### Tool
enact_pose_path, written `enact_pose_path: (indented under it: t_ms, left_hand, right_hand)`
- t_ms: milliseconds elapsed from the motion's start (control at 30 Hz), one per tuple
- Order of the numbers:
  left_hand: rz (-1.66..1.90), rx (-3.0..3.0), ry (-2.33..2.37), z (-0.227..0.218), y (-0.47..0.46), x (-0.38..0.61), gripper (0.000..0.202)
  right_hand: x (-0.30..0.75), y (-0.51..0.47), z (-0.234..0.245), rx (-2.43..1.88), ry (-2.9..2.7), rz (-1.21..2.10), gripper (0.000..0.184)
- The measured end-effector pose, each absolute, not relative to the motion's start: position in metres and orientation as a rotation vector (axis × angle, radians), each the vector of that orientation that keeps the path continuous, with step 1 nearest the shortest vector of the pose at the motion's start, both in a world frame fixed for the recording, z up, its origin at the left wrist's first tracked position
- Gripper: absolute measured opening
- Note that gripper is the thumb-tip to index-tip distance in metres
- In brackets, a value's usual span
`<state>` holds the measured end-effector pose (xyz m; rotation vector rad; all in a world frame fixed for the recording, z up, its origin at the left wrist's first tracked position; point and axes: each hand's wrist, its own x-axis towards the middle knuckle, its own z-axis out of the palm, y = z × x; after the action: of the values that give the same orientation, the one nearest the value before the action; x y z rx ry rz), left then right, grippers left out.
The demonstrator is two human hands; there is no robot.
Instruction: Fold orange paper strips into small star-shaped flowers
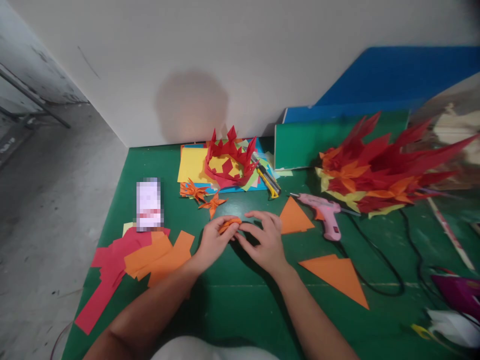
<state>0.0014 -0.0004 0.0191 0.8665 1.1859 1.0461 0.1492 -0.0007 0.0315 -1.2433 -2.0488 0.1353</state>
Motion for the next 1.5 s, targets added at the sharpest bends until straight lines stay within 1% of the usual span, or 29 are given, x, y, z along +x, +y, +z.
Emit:
enact_pose_path:
  t_ms: [233,367,533,700,967,1233,1367,1500]
  left_hand:
    - [1.021,0.759,1.153,0.021,0.001,0.002,0.041]
    - [1.042,0.748,1.125,0.021,0.003,0.002,0.041]
    - [1.072,0.734,1.111,0.019,0.005,0.001,0.041]
    - [1.083,0.716,1.057,0.020,0.004,0.002,0.041]
    - [1.086,0.735,1.025,0.021,0.003,0.002,0.036]
    - [1.084,0.740,0.968,0.017,0.002,0.002,0.036]
    - [1.113,0.757,0.954,0.014,0.001,0.003,0.031]
    - [1.123,0.780,1.012,0.011,0.000,0.003,0.020]
  right_hand:
    - [0.150,0.001,0.027,-1.235,-1.998,0.316,0.004]
    - [0.148,0.000,0.024,-1.191,-1.953,0.396,0.010]
    - [0.147,0.000,0.021,-1.152,-1.842,0.602,0.021]
    - [0.150,0.002,0.016,-1.160,-1.774,0.651,0.019]
    - [0.147,-0.001,0.009,-1.205,-1.639,0.814,0.025]
    - [0.147,0.000,0.009,-1.206,-1.490,0.970,0.020]
    - [0.148,0.001,0.011,-1.205,-1.537,0.922,0.011]
    - [0.146,0.001,0.017,-1.196,-1.632,0.835,0.002]
